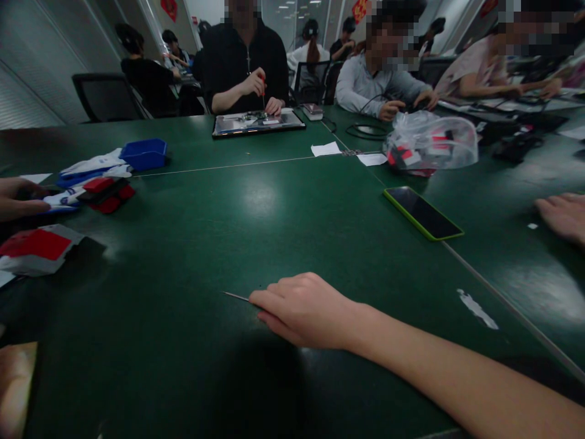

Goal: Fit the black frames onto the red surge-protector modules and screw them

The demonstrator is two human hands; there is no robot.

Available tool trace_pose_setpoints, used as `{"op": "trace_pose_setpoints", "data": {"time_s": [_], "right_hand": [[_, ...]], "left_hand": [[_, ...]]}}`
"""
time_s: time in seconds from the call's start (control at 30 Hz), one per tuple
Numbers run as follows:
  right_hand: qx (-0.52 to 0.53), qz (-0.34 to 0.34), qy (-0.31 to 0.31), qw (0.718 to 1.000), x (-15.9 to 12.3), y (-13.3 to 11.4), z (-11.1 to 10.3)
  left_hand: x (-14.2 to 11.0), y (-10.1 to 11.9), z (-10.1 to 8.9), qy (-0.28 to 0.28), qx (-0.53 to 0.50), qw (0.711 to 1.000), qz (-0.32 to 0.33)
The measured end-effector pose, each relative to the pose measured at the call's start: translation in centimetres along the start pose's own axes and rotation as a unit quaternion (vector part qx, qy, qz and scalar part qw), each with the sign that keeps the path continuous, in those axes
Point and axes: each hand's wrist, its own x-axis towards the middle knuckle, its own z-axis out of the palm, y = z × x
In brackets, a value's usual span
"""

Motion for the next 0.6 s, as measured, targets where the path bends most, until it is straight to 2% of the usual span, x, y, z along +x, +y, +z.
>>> {"op": "trace_pose_setpoints", "data": {"time_s": [0.03, 0.07, 0.13, 0.2, 0.23, 0.3, 0.37, 0.47, 0.6], "right_hand": [[-0.002, 0.02, -0.006, 1.0, 0.1, 0.0, -0.1], [-0.008, 0.04, -0.011, 0.999, 0.2, 0.0, -0.2], [-0.025, 0.082, -0.016, 0.996, 0.4, 0.0, -0.4], [-0.047, 0.123, -0.017, 0.991, 0.4, 0.2, -0.5], [-0.056, 0.143, -0.017, 0.988, 0.4, 0.3, -0.6], [-0.067, 0.174, -0.016, 0.982, 0.3, 0.7, -0.7], [-0.066, 0.194, -0.018, 0.979, 0.2, 1.0, -0.9], [-0.052, 0.212, -0.025, 0.976, 0.2, 1.2, -1.1], [-0.049, 0.21, -0.033, 0.976, 0.3, 1.1, -1.2]], "left_hand": [[-1.1, 1.7, -0.5, -0.033, 0.0, 0.999, 0.009], [-2.4, 3.6, -1.0, -0.043, -0.001, 0.999, 0.033], [-5.1, 7.9, -1.3, -0.076, -0.053, 0.989, 0.116], [-7.4, 12.2, -0.9, -0.171, -0.164, 0.949, 0.206], [-8.2, 14.2, -0.5, -0.217, -0.187, 0.928, 0.236], [-9.3, 17.4, 0.7, -0.292, -0.196, 0.886, 0.302], [-9.6, 19.6, 1.8, -0.346, -0.19, 0.852, 0.344], [-9.9, 21.5, 3.1, -0.358, -0.194, 0.828, 0.386], [-10.7, 22.7, 3.3, -0.304, -0.173, 0.843, 0.409]]}}
